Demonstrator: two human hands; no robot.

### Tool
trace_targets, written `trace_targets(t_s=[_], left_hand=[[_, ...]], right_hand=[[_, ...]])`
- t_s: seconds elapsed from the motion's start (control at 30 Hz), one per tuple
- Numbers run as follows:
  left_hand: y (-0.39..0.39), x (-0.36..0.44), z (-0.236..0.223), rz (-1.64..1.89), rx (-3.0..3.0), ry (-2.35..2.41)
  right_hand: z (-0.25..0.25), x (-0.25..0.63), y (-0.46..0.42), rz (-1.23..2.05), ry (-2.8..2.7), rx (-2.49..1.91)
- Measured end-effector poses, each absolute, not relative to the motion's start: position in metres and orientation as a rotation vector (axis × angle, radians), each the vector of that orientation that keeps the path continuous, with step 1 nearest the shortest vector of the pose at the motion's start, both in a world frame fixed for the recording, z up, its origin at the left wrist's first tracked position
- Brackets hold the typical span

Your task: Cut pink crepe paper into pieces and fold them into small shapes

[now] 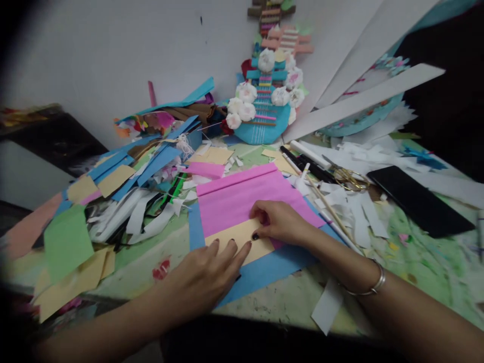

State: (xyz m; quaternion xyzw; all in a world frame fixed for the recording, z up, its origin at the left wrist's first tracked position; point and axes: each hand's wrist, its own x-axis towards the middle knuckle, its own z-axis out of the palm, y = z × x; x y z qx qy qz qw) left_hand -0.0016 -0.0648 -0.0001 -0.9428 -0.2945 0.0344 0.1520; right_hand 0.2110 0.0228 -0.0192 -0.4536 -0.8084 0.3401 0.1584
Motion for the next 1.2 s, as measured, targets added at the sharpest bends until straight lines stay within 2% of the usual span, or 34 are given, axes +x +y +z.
trace_targets(t_s=[0.2, 0.57, 0.73, 0.93, 1.2], left_hand=[[-0.022, 0.008, -0.004, 0.004, -2.882, -0.398], [-0.015, 0.005, -0.029, -0.518, -2.86, -0.411], [-0.016, 0.006, -0.026, -0.486, -2.88, -0.422], [-0.023, 0.007, -0.022, -0.336, -2.88, -0.513], [-0.026, 0.008, -0.016, -0.206, -2.923, -0.583]], right_hand=[[-0.016, 0.209, 0.026, 0.965, -2.307, -1.37], [0.005, 0.198, 0.028, 0.9, -2.494, -1.48], [0.011, 0.203, 0.023, 0.906, -2.486, -1.471], [0.024, 0.227, -0.022, 0.679, -2.464, -1.323], [-0.016, 0.24, -0.027, 0.545, -2.561, -1.008]])
